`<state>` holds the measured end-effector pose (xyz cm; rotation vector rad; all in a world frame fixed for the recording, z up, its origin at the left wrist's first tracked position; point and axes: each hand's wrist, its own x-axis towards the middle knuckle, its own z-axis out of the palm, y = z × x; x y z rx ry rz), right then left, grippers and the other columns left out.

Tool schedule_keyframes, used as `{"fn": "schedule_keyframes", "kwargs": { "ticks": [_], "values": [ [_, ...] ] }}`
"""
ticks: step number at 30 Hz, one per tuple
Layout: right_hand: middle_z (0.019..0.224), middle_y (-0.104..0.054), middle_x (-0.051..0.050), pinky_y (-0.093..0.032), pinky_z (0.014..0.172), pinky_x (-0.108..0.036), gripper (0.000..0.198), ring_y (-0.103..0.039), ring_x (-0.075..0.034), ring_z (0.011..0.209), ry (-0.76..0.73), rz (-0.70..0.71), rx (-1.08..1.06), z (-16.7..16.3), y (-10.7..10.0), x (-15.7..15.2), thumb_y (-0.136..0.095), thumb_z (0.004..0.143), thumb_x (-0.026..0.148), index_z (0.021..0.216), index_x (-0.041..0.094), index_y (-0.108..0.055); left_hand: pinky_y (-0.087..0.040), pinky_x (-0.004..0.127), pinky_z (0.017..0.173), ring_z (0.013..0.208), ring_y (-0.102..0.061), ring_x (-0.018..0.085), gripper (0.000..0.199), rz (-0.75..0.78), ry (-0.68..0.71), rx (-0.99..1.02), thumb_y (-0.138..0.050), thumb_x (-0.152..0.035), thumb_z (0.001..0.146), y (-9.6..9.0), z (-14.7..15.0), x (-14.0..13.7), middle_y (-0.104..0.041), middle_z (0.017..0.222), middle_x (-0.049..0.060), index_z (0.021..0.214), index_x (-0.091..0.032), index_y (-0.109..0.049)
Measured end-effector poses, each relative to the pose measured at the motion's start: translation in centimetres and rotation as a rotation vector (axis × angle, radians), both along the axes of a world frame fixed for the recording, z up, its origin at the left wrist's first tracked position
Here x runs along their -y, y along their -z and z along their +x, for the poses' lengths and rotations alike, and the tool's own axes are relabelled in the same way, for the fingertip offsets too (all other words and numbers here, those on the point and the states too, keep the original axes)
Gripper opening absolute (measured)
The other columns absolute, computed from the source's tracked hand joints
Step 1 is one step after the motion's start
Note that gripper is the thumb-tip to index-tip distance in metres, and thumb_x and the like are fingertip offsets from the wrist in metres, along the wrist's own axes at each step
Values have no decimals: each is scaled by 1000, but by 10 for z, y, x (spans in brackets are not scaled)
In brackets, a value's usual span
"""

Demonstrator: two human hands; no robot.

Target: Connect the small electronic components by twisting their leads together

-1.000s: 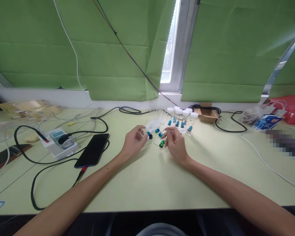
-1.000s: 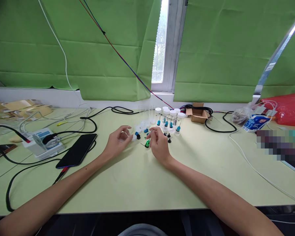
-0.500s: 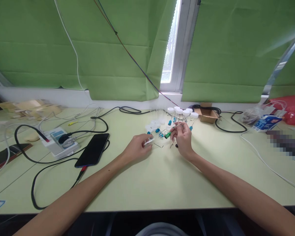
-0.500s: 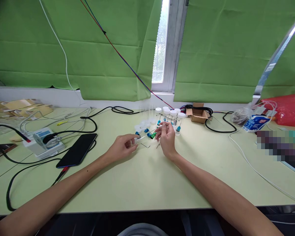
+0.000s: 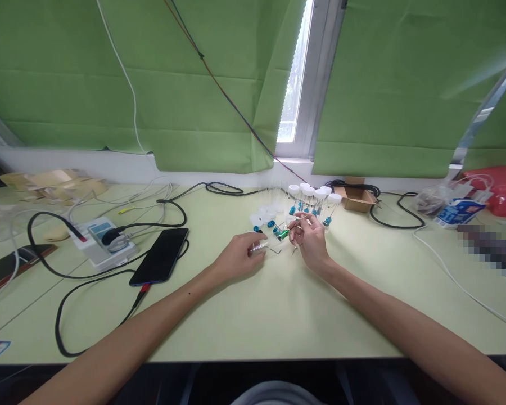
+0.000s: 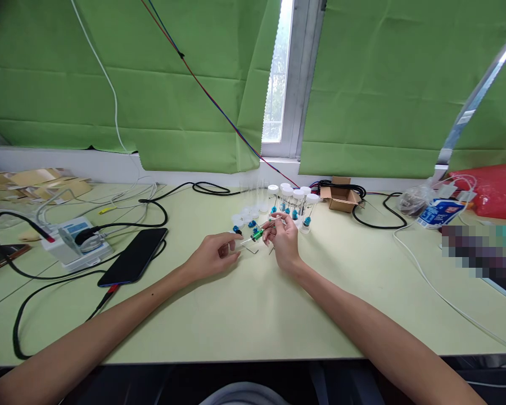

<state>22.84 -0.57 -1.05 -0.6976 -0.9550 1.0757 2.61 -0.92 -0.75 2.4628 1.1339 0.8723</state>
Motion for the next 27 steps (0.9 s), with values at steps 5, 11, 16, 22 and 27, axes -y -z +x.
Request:
{"fn": "schedule_keyframes", "kwargs": {
  "ticks": [5,11,16,22,27],
  "values": [
    [67,-62,3,-40,41,-21,20,-53,-10,44,-23,-30,-21,-2,-2,3,-62,83,33,93,22,-50,-45,24,57,55,-52,11,34,-7,-8,9,-56,-27,79,-1,1,1,-66,86,2,110,-18,-65],
    [66,-63,2,-39,43,-21,19,-52,-9,45,-42,-72,-90,-2,-4,4,-63,77,20,92,21,-52,-45,23,57,55,-51,10,33,-26,-18,19,-57,-27,80,-1,1,1,-65,83,0,110,-18,-64],
    [66,-63,2,-39,44,-22,19,-53,-10,47,-63,-69,-97,-1,-4,3,-63,74,19,91,21,-53,-44,23,57,57,-52,10,32,-9,-16,9,-56,-26,80,-1,1,0,-65,82,0,109,-18,-65],
    [68,-63,1,-40,45,-23,19,-54,-11,49,-62,-46,-51,-3,-3,5,-61,73,17,91,21,-54,-45,23,58,59,-54,11,33,-17,-20,0,-57,-26,79,0,1,1,-66,85,2,110,-17,-65],
    [69,-63,1,-40,45,-23,20,-54,-11,50,-74,-40,-29,-5,-2,8,-59,72,15,91,20,-57,-44,22,57,59,-53,11,34,-34,-12,26,-57,-25,79,0,2,0,-65,82,1,110,-18,-66]
  ]
}}
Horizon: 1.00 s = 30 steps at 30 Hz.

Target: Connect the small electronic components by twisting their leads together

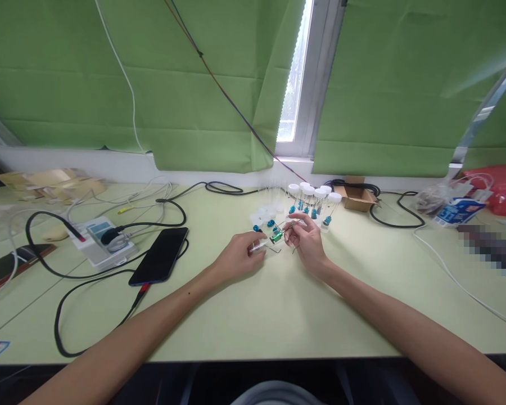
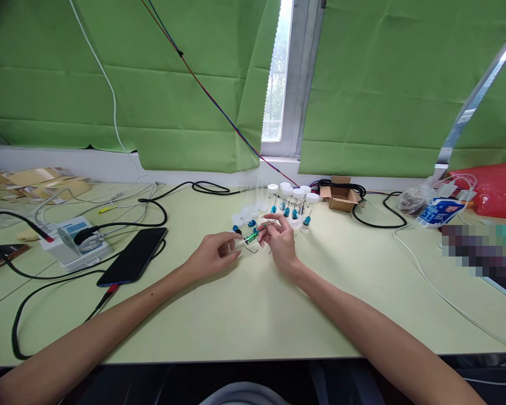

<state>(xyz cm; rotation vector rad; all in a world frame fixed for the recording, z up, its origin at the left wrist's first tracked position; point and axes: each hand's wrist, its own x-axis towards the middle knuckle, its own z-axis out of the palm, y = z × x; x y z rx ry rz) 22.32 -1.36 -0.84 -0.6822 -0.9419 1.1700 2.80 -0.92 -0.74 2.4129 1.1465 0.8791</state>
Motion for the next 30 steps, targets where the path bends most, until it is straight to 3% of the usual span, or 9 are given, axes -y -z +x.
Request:
{"fn": "schedule_keyframes", "kwargs": {
  "ticks": [8,13,30],
  "values": [
    [71,-62,0,-42,51,-26,21,-55,-13,56,-105,43,-64,1,-3,1,-62,68,11,88,19,-60,-40,21,54,55,-48,10,27,-48,-10,63,-57,-24,78,0,1,-1,-56,65,-4,103,-19,-67],
    [71,-62,-1,-42,53,-26,14,-56,-13,58,-160,57,-109,2,-5,2,-63,74,17,87,18,-61,-39,21,53,54,-47,10,26,-67,-16,78,-57,-26,78,0,1,-1,-57,66,-4,101,-19,-67],
    [69,-59,1,-38,48,-25,27,-50,-10,54,-56,30,7,-2,-2,-1,-78,71,36,81,18,-61,-40,21,53,56,-49,11,29,-53,-6,74,-57,-26,77,0,1,0,-61,69,-2,103,-18,-68]
  ]
}}
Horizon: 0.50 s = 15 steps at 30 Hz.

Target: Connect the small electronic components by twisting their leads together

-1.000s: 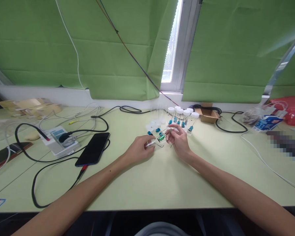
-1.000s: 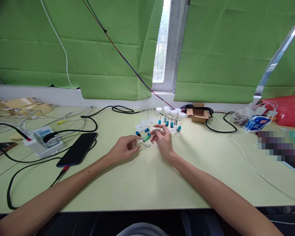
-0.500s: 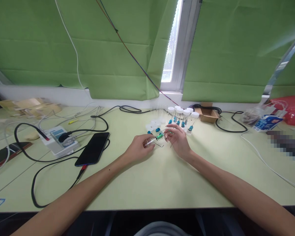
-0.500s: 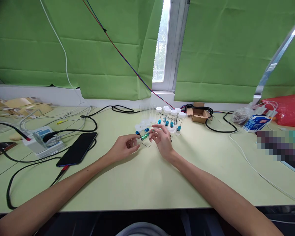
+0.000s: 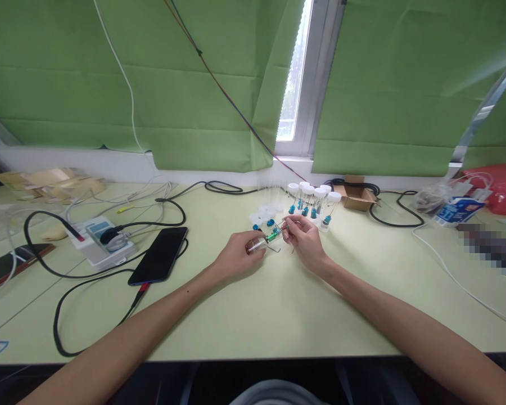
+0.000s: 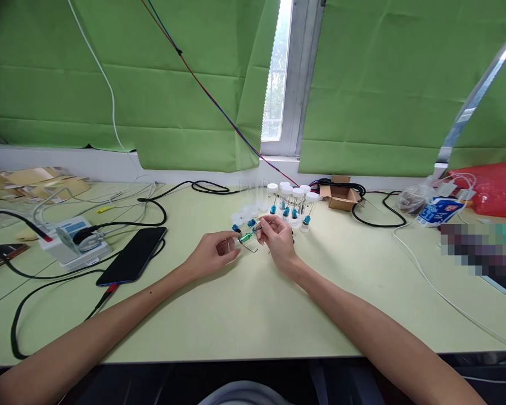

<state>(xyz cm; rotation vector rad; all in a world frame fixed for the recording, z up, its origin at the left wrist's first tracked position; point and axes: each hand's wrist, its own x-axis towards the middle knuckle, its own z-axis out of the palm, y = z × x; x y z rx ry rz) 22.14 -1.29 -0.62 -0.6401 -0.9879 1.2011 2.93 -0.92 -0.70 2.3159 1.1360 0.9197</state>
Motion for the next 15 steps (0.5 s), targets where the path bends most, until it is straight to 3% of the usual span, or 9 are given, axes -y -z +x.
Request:
{"fn": "schedule_keyframes", "kwargs": {
  "ticks": [15],
  "values": [
    [66,-55,3,-33,45,-23,29,-46,-7,49,48,28,100,1,2,-2,-79,70,37,79,18,-59,-40,21,53,55,-47,10,29,-17,13,43,-59,-28,78,0,2,3,-56,65,-4,103,-19,-68]
  ]
}}
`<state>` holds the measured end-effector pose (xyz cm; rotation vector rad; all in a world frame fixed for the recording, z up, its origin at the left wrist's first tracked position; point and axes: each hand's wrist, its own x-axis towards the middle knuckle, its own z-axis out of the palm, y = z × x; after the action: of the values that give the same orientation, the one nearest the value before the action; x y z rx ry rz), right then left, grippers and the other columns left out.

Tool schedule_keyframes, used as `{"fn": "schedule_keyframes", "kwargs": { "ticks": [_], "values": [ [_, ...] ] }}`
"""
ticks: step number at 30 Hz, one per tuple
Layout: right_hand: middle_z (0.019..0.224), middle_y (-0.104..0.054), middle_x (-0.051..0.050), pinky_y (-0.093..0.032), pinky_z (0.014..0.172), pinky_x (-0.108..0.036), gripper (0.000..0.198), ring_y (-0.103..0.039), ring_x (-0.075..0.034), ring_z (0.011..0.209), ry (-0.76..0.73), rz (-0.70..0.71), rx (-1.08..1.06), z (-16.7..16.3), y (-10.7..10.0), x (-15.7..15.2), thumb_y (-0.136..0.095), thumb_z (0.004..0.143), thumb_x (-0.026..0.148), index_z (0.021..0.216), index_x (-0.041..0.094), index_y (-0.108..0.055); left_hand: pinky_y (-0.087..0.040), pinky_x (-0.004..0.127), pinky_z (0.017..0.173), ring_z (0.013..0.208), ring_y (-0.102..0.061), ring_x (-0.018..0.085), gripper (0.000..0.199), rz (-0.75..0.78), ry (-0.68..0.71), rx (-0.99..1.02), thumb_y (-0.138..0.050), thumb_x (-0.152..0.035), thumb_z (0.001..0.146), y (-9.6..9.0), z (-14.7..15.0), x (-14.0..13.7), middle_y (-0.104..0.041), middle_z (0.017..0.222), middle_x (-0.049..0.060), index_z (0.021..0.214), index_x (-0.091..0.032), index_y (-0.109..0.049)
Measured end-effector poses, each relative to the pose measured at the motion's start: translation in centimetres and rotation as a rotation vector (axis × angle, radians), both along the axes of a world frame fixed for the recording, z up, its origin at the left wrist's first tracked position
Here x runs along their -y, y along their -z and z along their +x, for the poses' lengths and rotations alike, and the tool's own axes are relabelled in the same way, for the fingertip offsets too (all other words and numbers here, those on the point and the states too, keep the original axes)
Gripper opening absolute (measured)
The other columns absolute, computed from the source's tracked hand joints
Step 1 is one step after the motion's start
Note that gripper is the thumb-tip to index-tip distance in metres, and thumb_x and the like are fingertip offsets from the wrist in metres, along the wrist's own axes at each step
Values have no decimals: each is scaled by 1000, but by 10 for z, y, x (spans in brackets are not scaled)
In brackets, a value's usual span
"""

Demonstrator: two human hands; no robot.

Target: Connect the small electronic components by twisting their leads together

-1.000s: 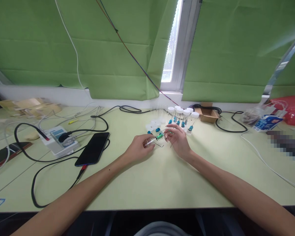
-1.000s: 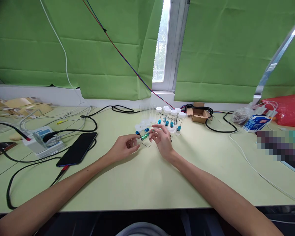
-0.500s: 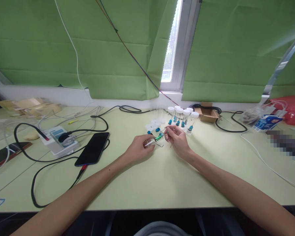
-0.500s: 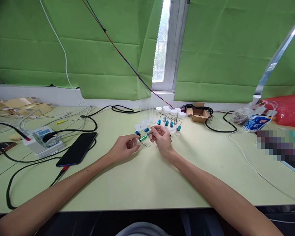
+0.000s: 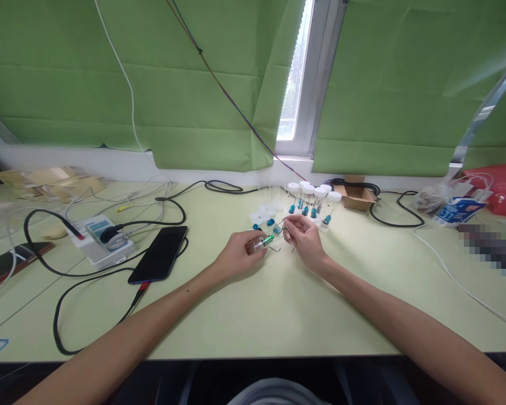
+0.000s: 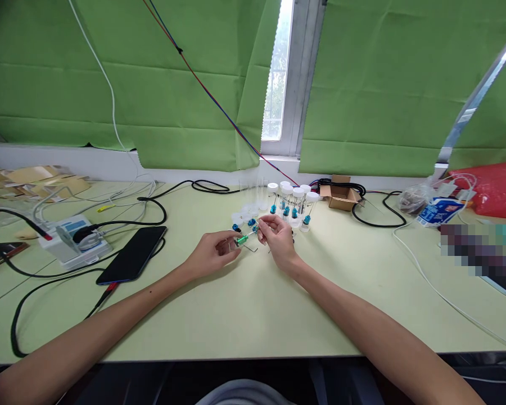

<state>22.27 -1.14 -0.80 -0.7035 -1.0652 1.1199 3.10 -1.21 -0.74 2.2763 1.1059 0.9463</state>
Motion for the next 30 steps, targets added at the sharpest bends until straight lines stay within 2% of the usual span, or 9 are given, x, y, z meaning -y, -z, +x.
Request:
{"fn": "schedule_keyframes", "kwargs": {
  "ticks": [18,30],
  "values": [
    [72,-57,2,-33,45,-24,25,-46,-7,48,38,125,151,2,3,-3,-74,77,39,79,20,-59,-38,20,52,54,-42,9,26,37,-19,12,-59,-27,77,0,1,1,-55,65,-3,99,-18,-69],
    [69,-55,2,-34,46,-24,24,-45,-8,50,44,127,191,3,3,-2,-74,77,40,79,20,-60,-39,21,54,55,-43,9,28,37,-21,13,-60,-27,77,1,1,1,-60,68,-1,100,-16,-69]
  ]
}}
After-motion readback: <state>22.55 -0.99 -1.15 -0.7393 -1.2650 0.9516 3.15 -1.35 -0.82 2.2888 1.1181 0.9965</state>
